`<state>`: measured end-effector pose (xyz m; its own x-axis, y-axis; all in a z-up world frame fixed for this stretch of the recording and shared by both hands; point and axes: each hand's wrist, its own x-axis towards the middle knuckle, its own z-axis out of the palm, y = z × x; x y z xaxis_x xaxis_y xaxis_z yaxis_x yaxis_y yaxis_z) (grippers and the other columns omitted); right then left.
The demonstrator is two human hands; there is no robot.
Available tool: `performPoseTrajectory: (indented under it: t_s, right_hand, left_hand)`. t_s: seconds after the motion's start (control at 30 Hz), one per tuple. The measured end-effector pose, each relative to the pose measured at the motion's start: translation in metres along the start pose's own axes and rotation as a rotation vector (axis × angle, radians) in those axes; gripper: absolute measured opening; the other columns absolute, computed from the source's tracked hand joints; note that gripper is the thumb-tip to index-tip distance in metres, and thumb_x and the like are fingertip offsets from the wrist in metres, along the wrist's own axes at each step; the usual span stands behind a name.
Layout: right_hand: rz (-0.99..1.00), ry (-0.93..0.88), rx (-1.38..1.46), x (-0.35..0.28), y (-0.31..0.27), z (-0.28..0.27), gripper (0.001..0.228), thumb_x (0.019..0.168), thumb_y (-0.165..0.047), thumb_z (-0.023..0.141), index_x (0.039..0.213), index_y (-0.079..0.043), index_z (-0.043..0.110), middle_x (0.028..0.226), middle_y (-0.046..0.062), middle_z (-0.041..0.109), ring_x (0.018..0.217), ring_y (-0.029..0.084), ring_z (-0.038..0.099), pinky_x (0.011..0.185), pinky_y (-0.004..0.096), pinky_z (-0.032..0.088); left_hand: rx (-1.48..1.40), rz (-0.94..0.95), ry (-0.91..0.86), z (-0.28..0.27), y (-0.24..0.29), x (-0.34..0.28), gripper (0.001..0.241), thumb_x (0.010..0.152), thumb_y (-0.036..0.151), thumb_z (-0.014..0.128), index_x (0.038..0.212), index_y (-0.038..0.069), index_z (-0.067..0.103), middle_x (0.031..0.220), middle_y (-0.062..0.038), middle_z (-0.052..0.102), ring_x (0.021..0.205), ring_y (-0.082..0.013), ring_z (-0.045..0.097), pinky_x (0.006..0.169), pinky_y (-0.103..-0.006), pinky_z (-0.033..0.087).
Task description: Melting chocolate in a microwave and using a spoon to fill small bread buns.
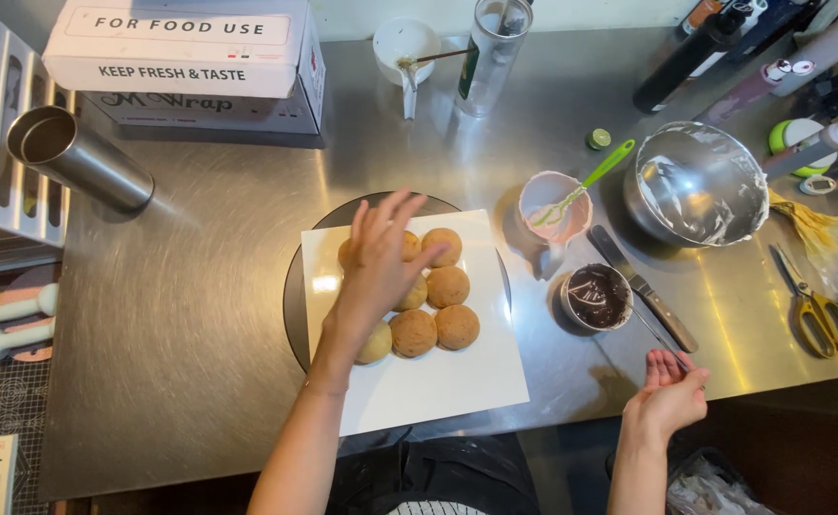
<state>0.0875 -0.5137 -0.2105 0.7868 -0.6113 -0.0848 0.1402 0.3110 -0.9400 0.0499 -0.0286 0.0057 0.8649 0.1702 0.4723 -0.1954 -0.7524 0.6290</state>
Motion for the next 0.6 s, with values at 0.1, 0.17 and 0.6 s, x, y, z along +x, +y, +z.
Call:
performPoseTrajectory:
  t_s: [0.1,0.17,0.6]
  right_hand:
    - [0.047,-0.001,0.101,0.011,-0.004,-0.009,0.044,0.118,-0.034,0.036,0.116,0.005,0.057,0.102,0.015,0.066,0.090,0.023,0.068,0.088,0.034,0.065]
    - [0.084,-0.003,0.152,0.013,-0.013,-0.005,0.044,0.118,-0.034,0.037,0.116,0.005,0.058,0.102,0.013,0.065,0.090,0.022,0.068,0.089,0.033,0.065]
    - [0.038,-0.342,0.191,-0.141,-0.097,0.185,0.039,0.119,-0.035,0.047,0.117,0.003,0.058,0.098,0.011,0.062,0.089,0.019,0.061,0.083,0.029,0.056]
  left_hand:
    - [-0.032,-0.302,0.149,-0.037,0.003,-0.036,0.040,0.100,0.031,0.068,0.130,0.004,0.062,0.130,-0.015,0.063,0.119,-0.0328,0.064,0.103,-0.0415,0.048]
    - [-0.054,-0.538,0.169,-0.047,0.001,-0.060,0.035,0.104,0.031,0.062,0.129,0.007,0.061,0.126,-0.012,0.066,0.116,-0.0283,0.069,0.099,-0.0387,0.054]
    - [0.053,-0.556,0.037,-0.029,0.004,-0.076,0.058,0.072,0.016,0.089,0.116,0.002,0.053,0.109,-0.016,0.066,0.102,-0.0336,0.066,0.086,-0.0423,0.053]
